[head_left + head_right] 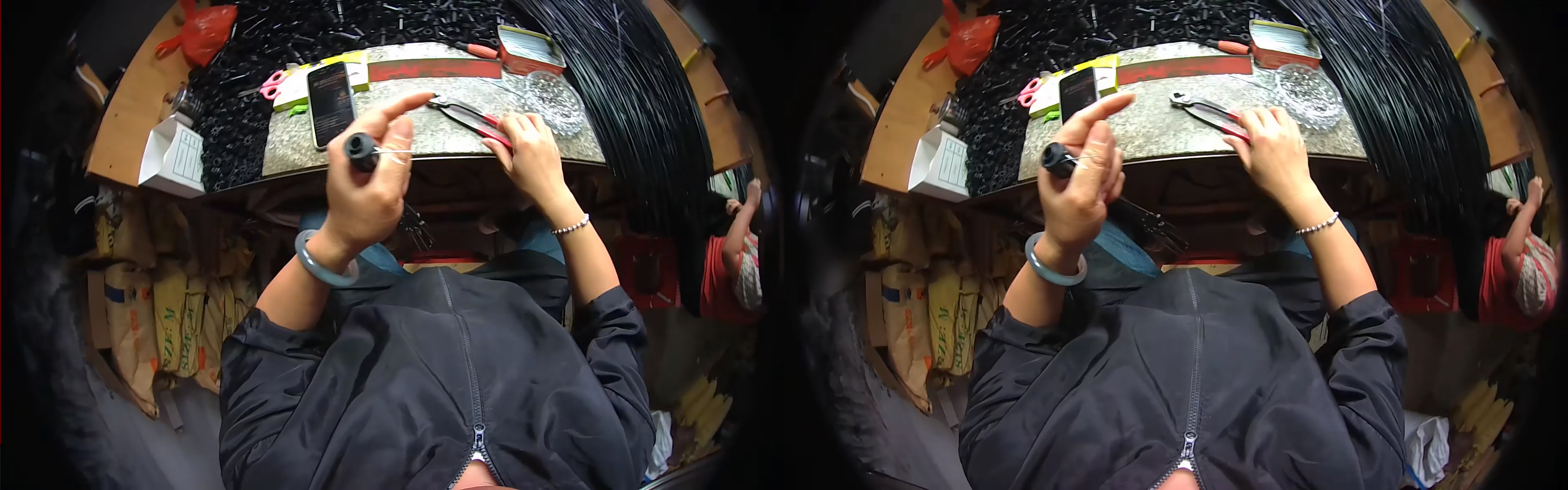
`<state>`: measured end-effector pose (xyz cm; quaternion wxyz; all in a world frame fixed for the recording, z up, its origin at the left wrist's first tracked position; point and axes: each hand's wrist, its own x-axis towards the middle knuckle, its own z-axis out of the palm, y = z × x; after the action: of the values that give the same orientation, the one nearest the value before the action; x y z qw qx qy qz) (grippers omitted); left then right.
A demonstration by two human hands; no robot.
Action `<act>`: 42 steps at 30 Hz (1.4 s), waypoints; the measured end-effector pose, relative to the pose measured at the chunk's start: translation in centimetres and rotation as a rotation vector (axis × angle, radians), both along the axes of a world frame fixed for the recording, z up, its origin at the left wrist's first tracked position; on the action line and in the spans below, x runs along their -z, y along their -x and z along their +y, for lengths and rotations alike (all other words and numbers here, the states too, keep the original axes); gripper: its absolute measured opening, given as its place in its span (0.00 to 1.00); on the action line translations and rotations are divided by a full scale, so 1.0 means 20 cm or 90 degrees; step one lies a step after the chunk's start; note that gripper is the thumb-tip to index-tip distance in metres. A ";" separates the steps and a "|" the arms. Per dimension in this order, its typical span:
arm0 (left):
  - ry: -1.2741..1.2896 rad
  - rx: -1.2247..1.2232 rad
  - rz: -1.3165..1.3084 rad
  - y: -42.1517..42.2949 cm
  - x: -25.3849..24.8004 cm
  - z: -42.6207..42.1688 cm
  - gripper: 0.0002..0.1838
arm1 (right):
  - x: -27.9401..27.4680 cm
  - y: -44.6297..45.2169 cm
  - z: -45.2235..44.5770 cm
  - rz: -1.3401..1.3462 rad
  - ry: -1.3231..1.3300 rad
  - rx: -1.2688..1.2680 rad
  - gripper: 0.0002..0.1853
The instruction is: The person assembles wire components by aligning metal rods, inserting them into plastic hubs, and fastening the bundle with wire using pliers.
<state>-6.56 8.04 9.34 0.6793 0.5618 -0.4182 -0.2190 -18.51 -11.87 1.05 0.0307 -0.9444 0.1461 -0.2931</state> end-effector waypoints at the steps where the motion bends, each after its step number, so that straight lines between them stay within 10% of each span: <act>1: 0.001 0.010 -0.033 -0.01 0.01 0.00 0.18 | 0.05 -0.02 -0.04 0.021 0.070 0.010 0.13; 5: 0.002 -0.004 -0.034 -0.01 0.03 -0.01 0.16 | 0.11 -0.06 -0.06 0.053 0.051 0.033 0.11; 10: -0.001 -0.049 -0.035 -0.06 0.04 -0.01 0.16 | -0.08 0.10 0.03 -0.088 -0.427 -0.153 0.07; 20: 0.003 -0.080 0.003 -0.07 0.09 -0.09 0.14 | -0.58 0.31 0.29 -0.043 0.221 -0.086 0.15; 42: -0.002 -0.026 -0.017 -0.01 0.05 -0.04 0.14 | -0.60 0.36 0.32 0.078 0.127 -0.183 0.12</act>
<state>-6.30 7.16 8.27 0.6774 0.5743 -0.4149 -0.1982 -25.72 -5.56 12.99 -0.0304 -0.9699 -0.0183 -0.2410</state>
